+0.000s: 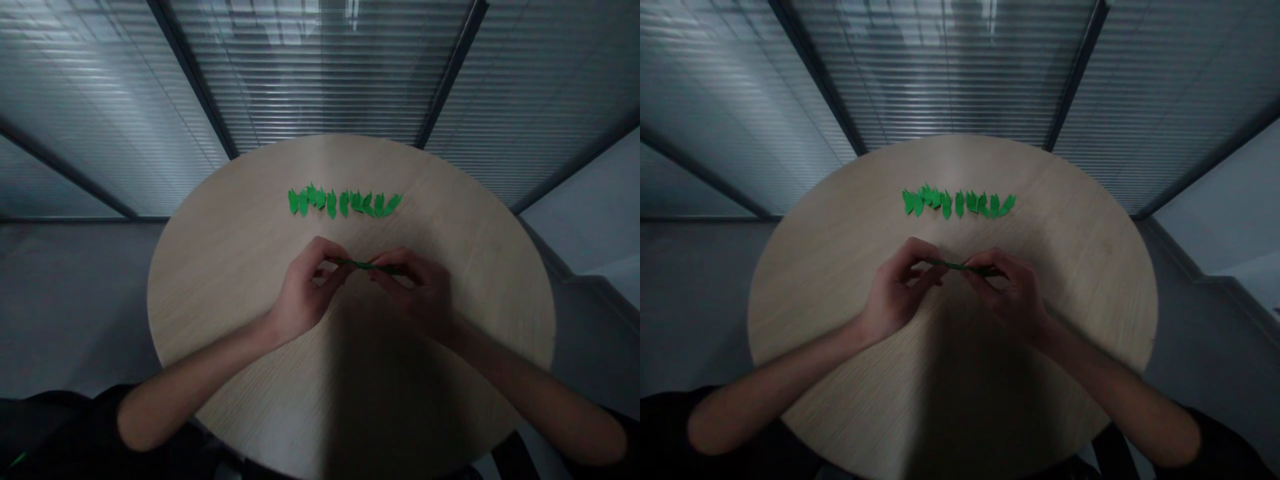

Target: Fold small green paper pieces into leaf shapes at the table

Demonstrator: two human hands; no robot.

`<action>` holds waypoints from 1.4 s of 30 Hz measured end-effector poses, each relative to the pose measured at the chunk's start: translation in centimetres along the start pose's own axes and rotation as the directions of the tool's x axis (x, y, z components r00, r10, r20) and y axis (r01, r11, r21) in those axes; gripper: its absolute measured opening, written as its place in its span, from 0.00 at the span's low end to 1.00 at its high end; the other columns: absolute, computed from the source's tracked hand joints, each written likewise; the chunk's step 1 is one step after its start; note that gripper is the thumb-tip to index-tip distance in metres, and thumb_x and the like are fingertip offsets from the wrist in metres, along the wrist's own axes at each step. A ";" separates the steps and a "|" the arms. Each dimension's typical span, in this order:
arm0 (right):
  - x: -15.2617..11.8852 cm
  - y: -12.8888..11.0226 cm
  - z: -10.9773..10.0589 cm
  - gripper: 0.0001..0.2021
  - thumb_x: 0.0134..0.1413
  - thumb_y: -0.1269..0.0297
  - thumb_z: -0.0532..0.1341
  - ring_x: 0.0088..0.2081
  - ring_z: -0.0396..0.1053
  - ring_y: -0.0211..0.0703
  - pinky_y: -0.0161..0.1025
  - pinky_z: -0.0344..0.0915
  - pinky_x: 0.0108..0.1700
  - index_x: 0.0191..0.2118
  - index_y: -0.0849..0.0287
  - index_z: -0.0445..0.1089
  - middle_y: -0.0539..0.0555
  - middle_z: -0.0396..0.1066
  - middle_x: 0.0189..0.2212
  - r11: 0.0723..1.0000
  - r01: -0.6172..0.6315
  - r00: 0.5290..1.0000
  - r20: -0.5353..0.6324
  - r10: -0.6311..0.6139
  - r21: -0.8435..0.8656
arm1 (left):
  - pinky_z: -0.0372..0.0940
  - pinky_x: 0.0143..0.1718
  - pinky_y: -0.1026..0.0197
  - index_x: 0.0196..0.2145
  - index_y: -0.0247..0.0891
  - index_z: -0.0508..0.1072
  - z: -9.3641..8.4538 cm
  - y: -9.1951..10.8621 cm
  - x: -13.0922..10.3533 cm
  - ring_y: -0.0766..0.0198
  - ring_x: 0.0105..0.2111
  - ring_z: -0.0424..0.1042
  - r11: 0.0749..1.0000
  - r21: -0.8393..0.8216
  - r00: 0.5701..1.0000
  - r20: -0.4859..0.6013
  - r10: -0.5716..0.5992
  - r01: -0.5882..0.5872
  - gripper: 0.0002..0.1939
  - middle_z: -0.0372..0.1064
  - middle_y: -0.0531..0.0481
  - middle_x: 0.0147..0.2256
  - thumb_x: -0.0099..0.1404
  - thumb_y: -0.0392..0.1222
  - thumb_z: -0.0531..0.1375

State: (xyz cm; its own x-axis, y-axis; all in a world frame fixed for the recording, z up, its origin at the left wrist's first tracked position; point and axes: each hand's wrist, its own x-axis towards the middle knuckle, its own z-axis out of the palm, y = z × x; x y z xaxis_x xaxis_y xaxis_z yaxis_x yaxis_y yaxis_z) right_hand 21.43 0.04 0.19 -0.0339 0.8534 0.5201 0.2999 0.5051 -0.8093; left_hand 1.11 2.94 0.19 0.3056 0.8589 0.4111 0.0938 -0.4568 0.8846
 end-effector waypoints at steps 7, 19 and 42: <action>0.1 0.1 0.0 0.06 0.62 0.73 0.69 0.38 0.80 0.40 0.36 0.77 0.40 0.40 0.54 0.78 0.51 0.81 0.38 0.988 0.153 0.985 0.075 -0.153 0.008 | 0.74 0.41 0.63 0.43 0.38 0.79 -0.1 0.0 0.2 0.65 0.39 0.76 0.970 0.056 0.968 0.100 0.229 -0.235 0.06 0.75 0.49 0.40 0.68 0.32 0.69; 0.3 -0.5 -0.4 0.05 0.60 0.73 0.70 0.34 0.77 0.38 0.35 0.74 0.35 0.39 0.55 0.77 0.50 0.78 0.34 0.973 0.220 0.975 0.062 -0.215 -0.075 | 0.73 0.40 0.61 0.41 0.36 0.77 -0.7 0.3 0.1 0.64 0.37 0.78 0.960 0.115 0.963 0.121 0.240 -0.254 0.02 0.77 0.48 0.38 0.71 0.32 0.66; 0.2 -1.0 -0.1 0.04 0.57 0.70 0.71 0.31 0.75 0.37 0.32 0.75 0.33 0.34 0.56 0.76 0.49 0.76 0.30 0.985 -0.075 0.996 0.061 0.066 0.153 | 0.70 0.30 0.64 0.35 0.36 0.78 0.2 0.4 -0.2 0.64 0.30 0.75 0.992 -0.081 0.992 0.080 -0.095 0.101 0.06 0.77 0.49 0.30 0.67 0.42 0.69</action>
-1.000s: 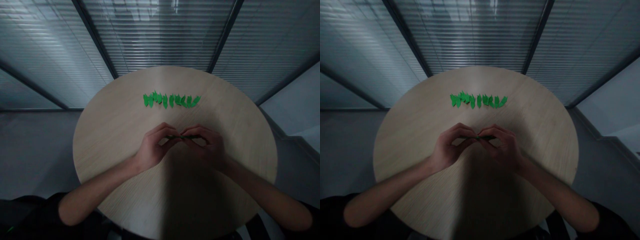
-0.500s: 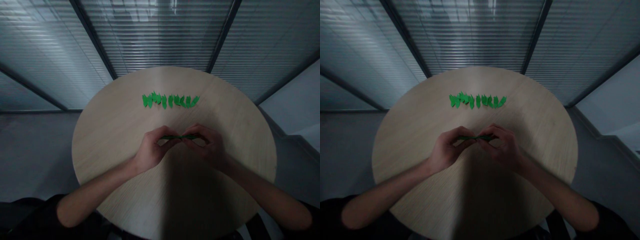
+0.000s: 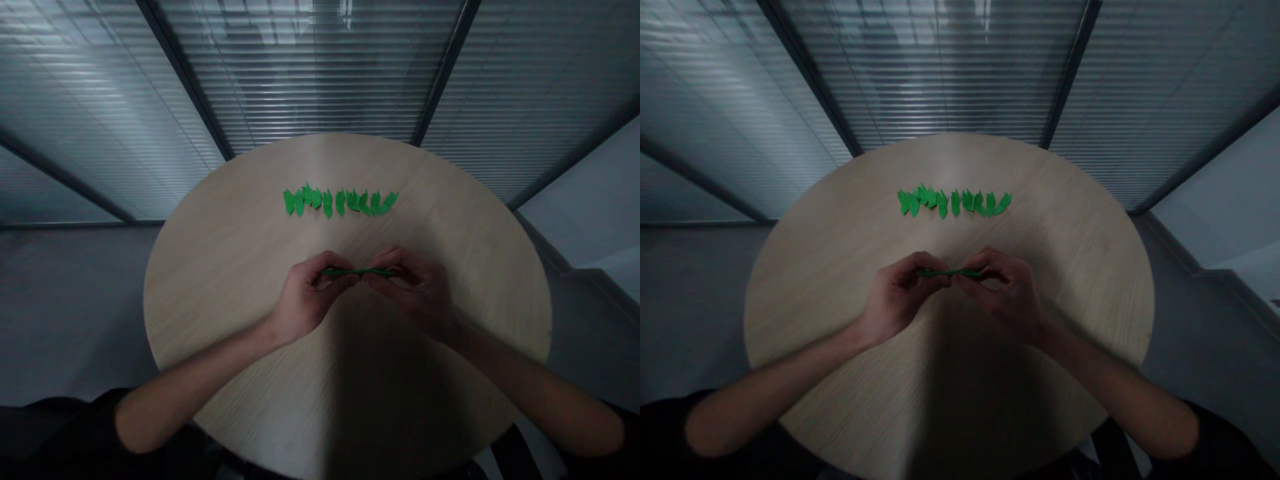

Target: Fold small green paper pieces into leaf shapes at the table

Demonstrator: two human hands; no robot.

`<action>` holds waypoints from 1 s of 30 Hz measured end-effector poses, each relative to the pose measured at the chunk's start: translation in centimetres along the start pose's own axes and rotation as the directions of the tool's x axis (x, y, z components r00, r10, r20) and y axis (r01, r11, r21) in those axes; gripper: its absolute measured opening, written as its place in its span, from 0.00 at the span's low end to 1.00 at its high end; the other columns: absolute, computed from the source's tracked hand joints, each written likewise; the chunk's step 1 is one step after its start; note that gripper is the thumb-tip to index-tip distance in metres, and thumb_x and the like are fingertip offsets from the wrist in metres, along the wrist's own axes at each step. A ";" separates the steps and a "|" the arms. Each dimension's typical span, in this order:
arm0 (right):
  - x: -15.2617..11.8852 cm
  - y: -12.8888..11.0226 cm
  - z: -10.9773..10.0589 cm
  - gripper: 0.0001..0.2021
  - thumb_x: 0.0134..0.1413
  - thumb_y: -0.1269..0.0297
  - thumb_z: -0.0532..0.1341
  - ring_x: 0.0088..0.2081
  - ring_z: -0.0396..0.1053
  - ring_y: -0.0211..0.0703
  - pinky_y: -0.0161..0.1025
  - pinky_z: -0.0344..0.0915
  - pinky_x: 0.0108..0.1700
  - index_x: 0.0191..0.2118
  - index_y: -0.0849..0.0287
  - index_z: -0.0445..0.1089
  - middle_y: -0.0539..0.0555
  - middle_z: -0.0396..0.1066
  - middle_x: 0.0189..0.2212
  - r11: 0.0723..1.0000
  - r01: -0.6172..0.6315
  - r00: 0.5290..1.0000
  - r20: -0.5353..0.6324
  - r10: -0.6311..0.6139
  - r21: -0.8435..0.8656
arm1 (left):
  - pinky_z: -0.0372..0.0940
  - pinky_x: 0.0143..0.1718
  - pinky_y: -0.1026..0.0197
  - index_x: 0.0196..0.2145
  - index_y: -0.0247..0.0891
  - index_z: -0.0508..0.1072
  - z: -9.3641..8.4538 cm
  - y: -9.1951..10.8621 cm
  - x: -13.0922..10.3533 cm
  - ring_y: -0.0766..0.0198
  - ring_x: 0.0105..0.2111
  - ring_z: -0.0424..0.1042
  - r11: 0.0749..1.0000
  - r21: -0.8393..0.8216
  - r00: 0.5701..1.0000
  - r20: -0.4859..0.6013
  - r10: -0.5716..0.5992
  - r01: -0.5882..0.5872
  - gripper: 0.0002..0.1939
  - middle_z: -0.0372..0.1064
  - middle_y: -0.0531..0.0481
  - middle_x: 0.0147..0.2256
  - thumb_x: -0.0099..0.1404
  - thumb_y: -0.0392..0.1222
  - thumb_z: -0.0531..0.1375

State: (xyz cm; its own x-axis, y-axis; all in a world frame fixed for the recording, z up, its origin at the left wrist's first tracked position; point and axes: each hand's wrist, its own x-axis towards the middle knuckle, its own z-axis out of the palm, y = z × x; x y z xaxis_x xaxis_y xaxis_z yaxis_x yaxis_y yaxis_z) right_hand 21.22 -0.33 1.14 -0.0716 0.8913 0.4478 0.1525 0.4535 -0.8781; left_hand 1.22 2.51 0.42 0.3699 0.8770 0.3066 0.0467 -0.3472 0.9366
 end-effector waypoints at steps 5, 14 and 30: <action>0.0 0.1 -0.1 0.04 0.57 0.67 0.72 0.31 0.75 0.38 0.34 0.76 0.33 0.33 0.55 0.76 0.49 0.76 0.30 0.999 -0.002 1.000 -0.025 0.001 -0.048 | 0.70 0.31 0.64 0.36 0.36 0.78 0.0 -0.1 0.0 0.64 0.31 0.75 0.999 0.038 1.000 0.001 0.027 -0.027 0.05 0.77 0.49 0.31 0.68 0.40 0.67; 0.1 -0.1 -0.4 0.02 0.59 0.67 0.69 0.34 0.76 0.38 0.33 0.76 0.35 0.36 0.55 0.76 0.49 0.77 0.32 0.997 -0.025 0.998 0.047 0.029 -0.076 | 0.73 0.35 0.62 0.38 0.36 0.76 -0.2 -0.5 -0.3 0.63 0.33 0.76 0.976 0.165 0.989 -0.015 0.147 -0.143 0.04 0.77 0.48 0.33 0.70 0.38 0.66; 0.3 -0.1 -0.8 0.04 0.60 0.68 0.70 0.34 0.75 0.42 0.40 0.75 0.37 0.38 0.53 0.76 0.50 0.77 0.34 0.929 0.232 0.973 0.084 -0.217 -0.289 | 0.75 0.36 0.60 0.44 0.38 0.76 -1.1 -0.3 -0.2 0.61 0.37 0.79 0.754 0.412 0.849 0.101 0.519 -0.511 0.07 0.77 0.44 0.38 0.70 0.31 0.64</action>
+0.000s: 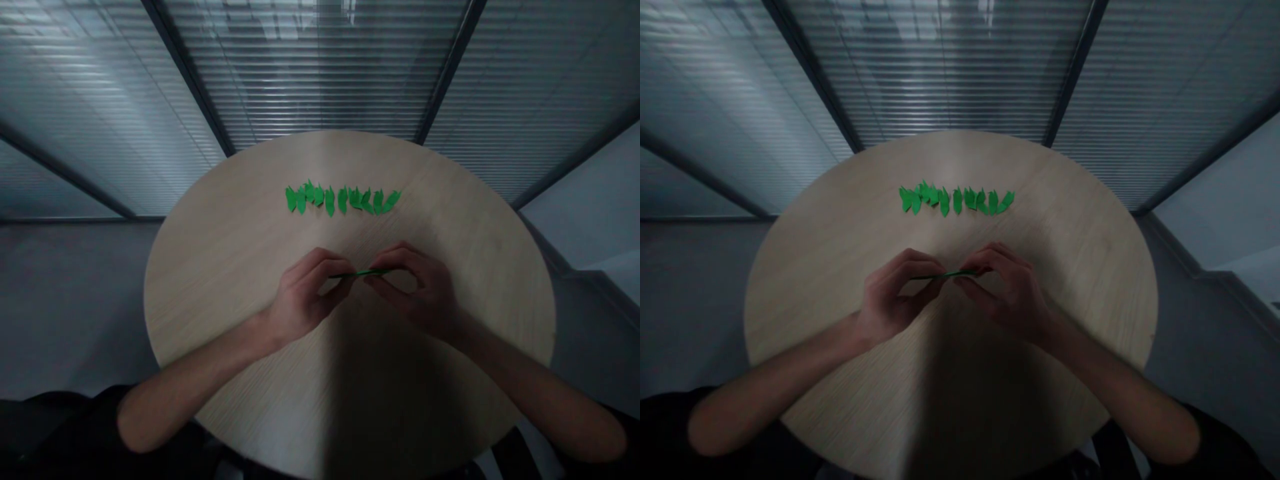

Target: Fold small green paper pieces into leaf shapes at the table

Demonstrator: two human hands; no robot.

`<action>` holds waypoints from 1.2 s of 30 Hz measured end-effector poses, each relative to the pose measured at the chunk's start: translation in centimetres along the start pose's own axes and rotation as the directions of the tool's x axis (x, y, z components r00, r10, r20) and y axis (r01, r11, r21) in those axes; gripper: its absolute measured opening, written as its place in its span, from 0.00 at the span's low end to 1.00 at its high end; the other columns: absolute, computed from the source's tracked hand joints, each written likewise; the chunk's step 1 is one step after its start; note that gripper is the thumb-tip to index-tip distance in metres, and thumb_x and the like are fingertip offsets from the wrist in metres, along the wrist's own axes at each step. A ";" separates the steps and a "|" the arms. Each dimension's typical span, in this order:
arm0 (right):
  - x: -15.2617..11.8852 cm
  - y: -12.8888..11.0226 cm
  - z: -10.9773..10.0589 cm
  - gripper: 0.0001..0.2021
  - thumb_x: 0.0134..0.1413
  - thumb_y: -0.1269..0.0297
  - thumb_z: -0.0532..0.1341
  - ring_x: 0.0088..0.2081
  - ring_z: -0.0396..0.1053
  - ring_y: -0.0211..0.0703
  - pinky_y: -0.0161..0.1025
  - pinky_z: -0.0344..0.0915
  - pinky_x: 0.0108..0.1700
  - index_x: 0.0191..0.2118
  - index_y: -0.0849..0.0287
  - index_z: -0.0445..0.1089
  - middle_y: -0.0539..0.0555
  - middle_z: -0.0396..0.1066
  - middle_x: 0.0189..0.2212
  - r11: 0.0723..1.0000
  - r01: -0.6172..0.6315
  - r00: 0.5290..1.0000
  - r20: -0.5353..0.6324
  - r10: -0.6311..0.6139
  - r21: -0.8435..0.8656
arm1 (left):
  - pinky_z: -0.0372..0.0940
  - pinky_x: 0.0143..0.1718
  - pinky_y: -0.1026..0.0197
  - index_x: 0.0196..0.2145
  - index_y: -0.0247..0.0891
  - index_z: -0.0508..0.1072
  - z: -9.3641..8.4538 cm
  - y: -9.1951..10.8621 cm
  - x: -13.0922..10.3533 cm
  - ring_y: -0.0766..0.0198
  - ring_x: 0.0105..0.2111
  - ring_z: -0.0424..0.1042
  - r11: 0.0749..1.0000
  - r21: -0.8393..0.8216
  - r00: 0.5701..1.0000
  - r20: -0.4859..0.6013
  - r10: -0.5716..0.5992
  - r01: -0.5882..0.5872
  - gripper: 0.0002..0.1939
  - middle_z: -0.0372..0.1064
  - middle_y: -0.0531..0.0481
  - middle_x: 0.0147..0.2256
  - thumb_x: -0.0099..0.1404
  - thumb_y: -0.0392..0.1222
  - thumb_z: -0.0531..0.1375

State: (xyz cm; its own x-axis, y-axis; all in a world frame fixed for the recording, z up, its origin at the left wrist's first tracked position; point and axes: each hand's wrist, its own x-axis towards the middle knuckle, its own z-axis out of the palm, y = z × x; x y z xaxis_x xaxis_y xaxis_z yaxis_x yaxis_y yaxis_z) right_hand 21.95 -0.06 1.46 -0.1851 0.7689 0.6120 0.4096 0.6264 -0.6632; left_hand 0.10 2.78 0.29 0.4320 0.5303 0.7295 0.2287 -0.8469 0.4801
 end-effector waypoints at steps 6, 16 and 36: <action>0.0 0.0 -0.1 0.03 0.60 0.66 0.71 0.33 0.76 0.41 0.39 0.76 0.36 0.35 0.54 0.77 0.50 0.78 0.32 0.991 -0.101 0.994 -0.027 0.104 0.087 | 0.75 0.36 0.61 0.44 0.38 0.76 0.1 0.0 -0.1 0.61 0.36 0.79 1.000 -0.004 1.000 -0.011 0.010 -0.010 0.07 0.77 0.44 0.38 0.70 0.31 0.64; 0.1 -0.1 -0.1 0.07 0.59 0.60 0.73 0.32 0.77 0.41 0.38 0.76 0.34 0.33 0.54 0.78 0.50 0.78 0.32 0.964 -0.163 0.983 -0.044 0.176 0.209 | 0.75 0.33 0.61 0.42 0.38 0.76 0.3 0.3 0.2 0.62 0.34 0.79 0.996 -0.068 0.998 -0.018 -0.052 0.051 0.05 0.77 0.45 0.36 0.70 0.32 0.64; -0.1 -0.1 -0.1 0.05 0.60 0.73 0.66 0.34 0.74 0.37 0.34 0.73 0.37 0.37 0.54 0.75 0.48 0.76 0.32 0.986 -0.054 0.998 0.034 0.050 0.158 | 0.72 0.34 0.65 0.39 0.35 0.75 0.5 0.4 0.1 0.67 0.33 0.75 0.942 -0.221 0.967 0.075 -0.243 0.254 0.02 0.75 0.49 0.34 0.69 0.33 0.65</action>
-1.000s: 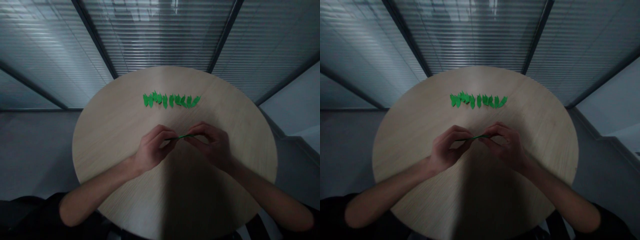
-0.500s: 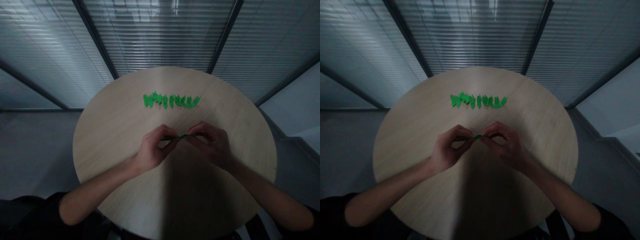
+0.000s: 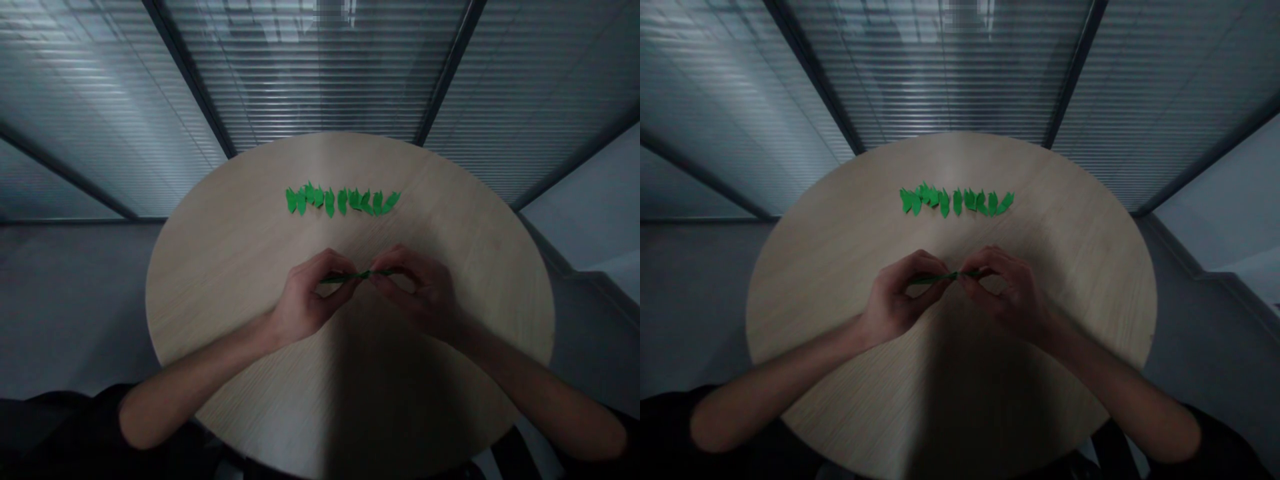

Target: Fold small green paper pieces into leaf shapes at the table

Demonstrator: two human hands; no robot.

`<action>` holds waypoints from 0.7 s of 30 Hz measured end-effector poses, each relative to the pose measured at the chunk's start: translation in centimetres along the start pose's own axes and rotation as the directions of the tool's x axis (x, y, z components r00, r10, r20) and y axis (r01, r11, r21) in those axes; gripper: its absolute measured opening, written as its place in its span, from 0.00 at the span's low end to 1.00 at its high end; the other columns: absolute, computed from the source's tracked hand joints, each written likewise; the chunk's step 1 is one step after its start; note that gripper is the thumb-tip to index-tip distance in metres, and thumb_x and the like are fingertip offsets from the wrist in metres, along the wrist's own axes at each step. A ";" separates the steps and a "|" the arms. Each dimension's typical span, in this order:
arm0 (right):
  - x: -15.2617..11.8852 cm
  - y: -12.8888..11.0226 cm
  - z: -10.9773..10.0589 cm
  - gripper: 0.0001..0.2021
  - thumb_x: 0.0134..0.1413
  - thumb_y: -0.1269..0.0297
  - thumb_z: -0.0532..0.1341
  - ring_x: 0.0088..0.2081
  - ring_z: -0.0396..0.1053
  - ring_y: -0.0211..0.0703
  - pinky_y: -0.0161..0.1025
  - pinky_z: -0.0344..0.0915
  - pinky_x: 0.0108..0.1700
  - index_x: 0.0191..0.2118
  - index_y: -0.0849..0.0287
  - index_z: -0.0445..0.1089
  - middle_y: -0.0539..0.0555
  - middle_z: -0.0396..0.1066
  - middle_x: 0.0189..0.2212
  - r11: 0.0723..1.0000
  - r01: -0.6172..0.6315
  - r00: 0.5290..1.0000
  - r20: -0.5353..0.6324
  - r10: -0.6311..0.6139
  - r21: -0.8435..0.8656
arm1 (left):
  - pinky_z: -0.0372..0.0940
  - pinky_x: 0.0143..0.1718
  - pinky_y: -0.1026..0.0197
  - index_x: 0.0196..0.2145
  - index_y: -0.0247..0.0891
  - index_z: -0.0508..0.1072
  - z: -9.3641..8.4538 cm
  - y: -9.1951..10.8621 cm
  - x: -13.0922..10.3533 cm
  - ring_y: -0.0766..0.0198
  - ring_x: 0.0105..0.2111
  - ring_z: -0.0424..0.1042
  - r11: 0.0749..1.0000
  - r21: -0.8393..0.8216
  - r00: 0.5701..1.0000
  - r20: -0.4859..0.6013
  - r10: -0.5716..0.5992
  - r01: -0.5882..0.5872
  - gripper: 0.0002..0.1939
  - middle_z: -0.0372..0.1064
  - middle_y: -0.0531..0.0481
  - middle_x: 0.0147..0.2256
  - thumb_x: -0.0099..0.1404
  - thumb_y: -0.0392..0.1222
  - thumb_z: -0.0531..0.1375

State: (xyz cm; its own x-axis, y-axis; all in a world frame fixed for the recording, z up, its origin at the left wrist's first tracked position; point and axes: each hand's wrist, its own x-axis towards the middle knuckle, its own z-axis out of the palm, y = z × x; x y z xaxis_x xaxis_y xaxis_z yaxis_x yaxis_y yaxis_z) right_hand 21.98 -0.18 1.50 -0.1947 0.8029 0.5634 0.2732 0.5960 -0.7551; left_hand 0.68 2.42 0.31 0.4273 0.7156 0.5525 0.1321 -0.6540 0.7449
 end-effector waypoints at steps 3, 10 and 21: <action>0.0 0.1 0.0 0.06 0.60 0.74 0.67 0.33 0.74 0.37 0.35 0.72 0.37 0.39 0.55 0.76 0.48 0.76 0.32 0.997 0.066 0.998 -0.006 -0.067 -0.046 | 0.72 0.34 0.64 0.39 0.35 0.75 0.0 0.0 -0.1 0.66 0.33 0.75 1.000 0.009 1.000 0.003 0.002 -0.002 0.02 0.75 0.48 0.35 0.69 0.34 0.65; -0.1 0.0 0.0 0.07 0.61 0.76 0.65 0.33 0.74 0.37 0.35 0.72 0.36 0.40 0.56 0.75 0.49 0.76 0.32 0.992 0.103 0.995 -0.002 -0.104 -0.073 | 0.71 0.33 0.64 0.39 0.35 0.75 0.2 0.1 0.0 0.66 0.32 0.75 1.000 0.008 1.000 -0.008 0.005 -0.005 0.02 0.75 0.49 0.34 0.69 0.34 0.65; -0.2 -0.2 0.1 0.06 0.61 0.75 0.69 0.33 0.76 0.36 0.32 0.73 0.37 0.40 0.58 0.76 0.51 0.78 0.32 0.964 0.234 0.971 -0.018 -0.238 -0.127 | 0.73 0.34 0.63 0.41 0.35 0.76 0.2 0.0 0.1 0.65 0.34 0.77 0.988 0.032 0.988 -0.022 0.155 -0.154 0.04 0.76 0.47 0.36 0.69 0.31 0.65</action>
State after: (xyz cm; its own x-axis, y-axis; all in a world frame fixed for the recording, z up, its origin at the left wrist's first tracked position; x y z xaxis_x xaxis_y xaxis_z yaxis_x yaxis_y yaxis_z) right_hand 21.92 -0.45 1.52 -0.2373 0.6380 0.7325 0.3374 0.7612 -0.5538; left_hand 0.88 2.46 0.33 0.4229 0.6110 0.6692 0.0930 -0.7638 0.6387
